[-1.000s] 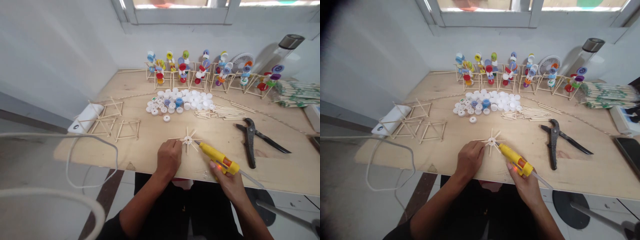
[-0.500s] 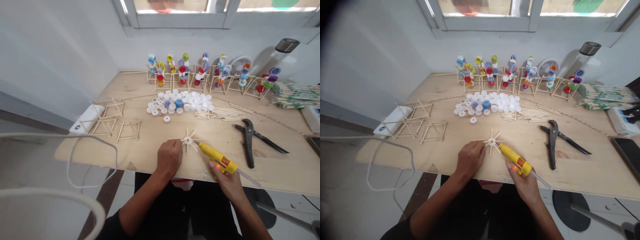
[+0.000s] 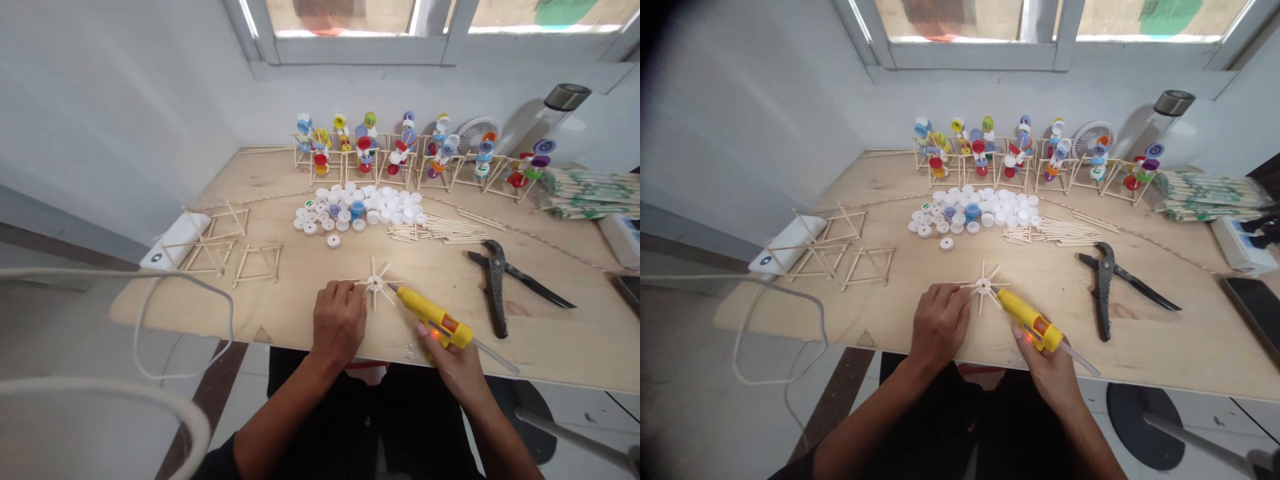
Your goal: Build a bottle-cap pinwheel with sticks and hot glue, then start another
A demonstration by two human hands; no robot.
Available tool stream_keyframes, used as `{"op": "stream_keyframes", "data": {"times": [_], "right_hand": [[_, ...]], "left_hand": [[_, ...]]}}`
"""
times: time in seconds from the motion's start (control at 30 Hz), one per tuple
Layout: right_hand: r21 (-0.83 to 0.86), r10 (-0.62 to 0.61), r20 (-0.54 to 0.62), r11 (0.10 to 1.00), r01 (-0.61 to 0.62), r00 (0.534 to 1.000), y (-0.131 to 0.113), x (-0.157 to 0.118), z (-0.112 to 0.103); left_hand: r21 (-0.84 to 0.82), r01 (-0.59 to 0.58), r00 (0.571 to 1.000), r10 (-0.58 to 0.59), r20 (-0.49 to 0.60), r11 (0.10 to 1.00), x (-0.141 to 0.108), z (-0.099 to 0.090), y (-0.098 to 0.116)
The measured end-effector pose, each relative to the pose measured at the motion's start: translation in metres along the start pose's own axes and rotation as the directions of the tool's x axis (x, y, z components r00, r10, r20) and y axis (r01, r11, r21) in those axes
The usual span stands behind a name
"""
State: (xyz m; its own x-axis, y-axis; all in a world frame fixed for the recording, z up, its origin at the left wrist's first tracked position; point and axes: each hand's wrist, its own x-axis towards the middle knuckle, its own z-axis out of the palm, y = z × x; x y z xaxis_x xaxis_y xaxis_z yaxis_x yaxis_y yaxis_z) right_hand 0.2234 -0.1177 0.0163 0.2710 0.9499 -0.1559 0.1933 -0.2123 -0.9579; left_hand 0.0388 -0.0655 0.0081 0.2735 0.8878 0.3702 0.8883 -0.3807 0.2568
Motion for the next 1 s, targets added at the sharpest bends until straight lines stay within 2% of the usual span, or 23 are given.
{"op": "stream_keyframes", "data": {"times": [0.13,0.43,0.77,0.9,1.0], "right_hand": [[-0.023,-0.005,-0.003,1.0,0.005,1.0,-0.001,0.0,0.001],[0.027,0.013,0.031,1.0,-0.014,0.999,0.007,-0.001,0.0],[-0.014,-0.005,0.022,1.0,0.005,1.0,0.009,0.0,-0.002],[-0.02,-0.021,0.007,1.0,0.021,1.0,0.012,0.001,-0.002],[0.014,0.0,-0.031,1.0,0.001,1.0,0.013,0.001,0.0]], "left_hand": [[0.025,-0.041,0.998,0.042,-0.042,0.999,-0.003,0.005,0.002],[0.08,-0.072,0.997,0.072,0.0,0.994,-0.004,0.007,-0.001],[0.116,-0.148,0.989,0.146,0.025,0.982,-0.003,0.007,-0.003],[0.071,-0.129,0.991,0.13,-0.006,0.989,-0.004,0.009,-0.002],[-0.035,-0.066,0.996,0.064,-0.066,0.997,-0.004,0.006,-0.006]]}}
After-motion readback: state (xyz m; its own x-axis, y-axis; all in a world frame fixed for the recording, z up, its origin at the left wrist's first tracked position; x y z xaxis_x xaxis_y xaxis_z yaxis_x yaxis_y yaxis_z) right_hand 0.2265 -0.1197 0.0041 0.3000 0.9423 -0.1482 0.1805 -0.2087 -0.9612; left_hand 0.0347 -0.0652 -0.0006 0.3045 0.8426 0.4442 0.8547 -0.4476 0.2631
